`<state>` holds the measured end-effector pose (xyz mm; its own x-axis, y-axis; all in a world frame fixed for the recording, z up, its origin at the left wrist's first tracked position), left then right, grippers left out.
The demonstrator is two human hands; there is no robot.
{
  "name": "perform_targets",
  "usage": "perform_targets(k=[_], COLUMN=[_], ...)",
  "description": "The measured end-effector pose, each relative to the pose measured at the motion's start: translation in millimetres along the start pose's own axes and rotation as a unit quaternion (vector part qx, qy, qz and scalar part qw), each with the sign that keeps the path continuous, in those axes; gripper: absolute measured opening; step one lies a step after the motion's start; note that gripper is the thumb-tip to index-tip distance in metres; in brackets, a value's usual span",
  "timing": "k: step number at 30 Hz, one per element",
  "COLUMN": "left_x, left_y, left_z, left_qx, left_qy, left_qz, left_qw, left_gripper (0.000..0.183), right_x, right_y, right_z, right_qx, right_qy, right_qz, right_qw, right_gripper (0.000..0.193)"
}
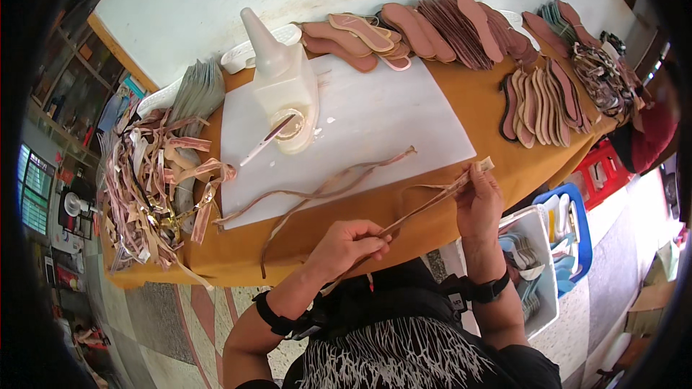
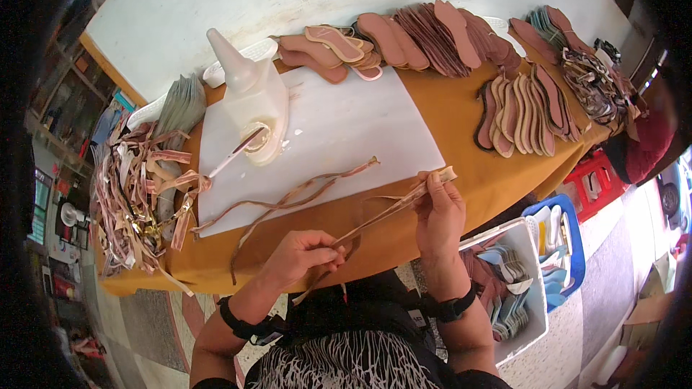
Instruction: Applying adhesive to the edges and surfaces of shoe insole components using a brush.
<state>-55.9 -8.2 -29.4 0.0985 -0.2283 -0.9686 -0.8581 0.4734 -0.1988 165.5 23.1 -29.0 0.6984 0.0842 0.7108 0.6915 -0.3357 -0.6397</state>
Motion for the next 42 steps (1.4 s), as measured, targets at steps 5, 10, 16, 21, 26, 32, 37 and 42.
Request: perform_targets(k=[5,10,16,21,26,32,37,42], left_x=[-4.4,-16.3,-25.6,-17.2,-6.3,1.7,-0.1,-7.8], left_y=[-4.0,-17.4,-29.0,-26.8,-23.2,-16.2,-16.3,-15.1], left_z=[1.6,23.5,33.8,28.0,19.8,11.5,12.0,24.2], left_qx=[0.046,0.047,0.045,0.018,0.018,0.012,-0.019,-0.088], left_qy=[-0.041,-0.101,-0.064,-0.027,-0.032,-0.011,-0.024,-0.053], left_qz=[0.052,0.002,-0.023,-0.156,-0.166,-0.115,-0.101,-0.059], left_qw=[0.997,0.994,0.997,0.987,0.985,0.993,0.994,0.993], left_gripper=[0.029,0.034,0.021,0.015,0.015,0.013,0.011,0.015], right_x=[-10.5,-26.1,-26.6,-17.7,-18.7,-25.2,-39.6,-60.9], right_y=[-16.7,-30.8,-43.9,-47.6,-50.5,-38.2,-28.6,-38.9], right_z=[-8.6,-24.0,-33.9,-27.7,-25.3,-10.6,-5.7,-30.1], right_qx=[0.02,0.045,0.086,0.06,0.101,0.091,0.074,0.202], right_qy=[-0.005,-0.002,0.055,0.035,-0.014,-0.039,-0.112,-0.207], right_qz=[-0.023,-0.103,-0.212,-0.181,-0.103,-0.035,0.025,-0.097], right_qw=[1.0,0.994,0.972,0.981,0.989,0.994,0.991,0.952], right_gripper=[0.018,0.017,0.018,0.019,0.018,0.019,0.02,0.024])
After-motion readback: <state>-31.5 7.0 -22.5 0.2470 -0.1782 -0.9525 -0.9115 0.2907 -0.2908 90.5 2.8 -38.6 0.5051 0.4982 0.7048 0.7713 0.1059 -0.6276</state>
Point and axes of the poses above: each hand's wrist, its own z-axis towards the middle knuckle, its own y-axis out of the back of the hand, x = y × z, the point moved 3 cm from there along z, towards the middle knuckle, and after that the axes turned 12 degrees about -y, right-handed, at the moved point
